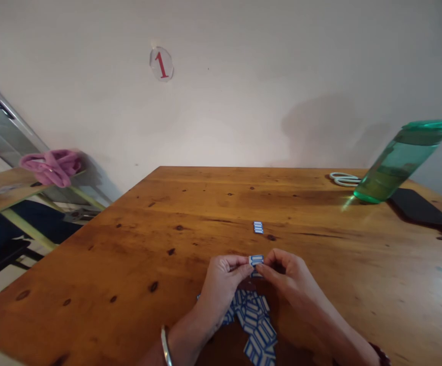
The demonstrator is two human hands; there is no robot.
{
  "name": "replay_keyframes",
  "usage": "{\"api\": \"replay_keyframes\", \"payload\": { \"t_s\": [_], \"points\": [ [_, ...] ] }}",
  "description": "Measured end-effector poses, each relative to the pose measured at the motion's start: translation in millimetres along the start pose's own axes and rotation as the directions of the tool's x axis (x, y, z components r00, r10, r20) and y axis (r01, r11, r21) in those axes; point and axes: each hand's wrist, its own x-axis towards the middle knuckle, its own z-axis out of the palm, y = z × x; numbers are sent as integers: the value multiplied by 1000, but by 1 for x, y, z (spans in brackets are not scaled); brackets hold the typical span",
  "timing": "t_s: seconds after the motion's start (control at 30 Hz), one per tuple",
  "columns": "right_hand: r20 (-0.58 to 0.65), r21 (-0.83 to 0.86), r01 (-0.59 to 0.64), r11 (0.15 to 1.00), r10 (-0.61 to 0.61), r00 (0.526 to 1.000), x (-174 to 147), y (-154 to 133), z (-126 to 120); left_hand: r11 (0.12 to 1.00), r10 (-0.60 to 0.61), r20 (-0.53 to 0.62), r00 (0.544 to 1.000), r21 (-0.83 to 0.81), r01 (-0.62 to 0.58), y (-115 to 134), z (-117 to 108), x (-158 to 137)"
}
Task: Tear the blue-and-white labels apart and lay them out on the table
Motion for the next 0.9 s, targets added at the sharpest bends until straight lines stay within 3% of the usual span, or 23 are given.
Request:
{"api": "replay_keyframes", "payload": {
  "t_s": [0.37,0.5,0.6,0.73,0.9],
  "points": [
    [-9,-44,28,999,-28,1000,-1,2,3,999,47,16,999,16,-47,0,0,-1],
    [9,-64,64,996,-64,998,-3,1,5,996,92,-64,994,26,-91,7,-4,-1],
    [28,-135,118,984,-115,993,-4,1,5,988,124,-179,976,-72,-138,16,-10,0],
    [141,-319,238,917,-203,969,-7,-2,8,963,111,-261,959,-211,-169,24,-19,1],
    [336,-534,374,758,-216,917,-12,-3,13,960,118,-221,968,-226,-168,23,-21,0]
  ]
}}
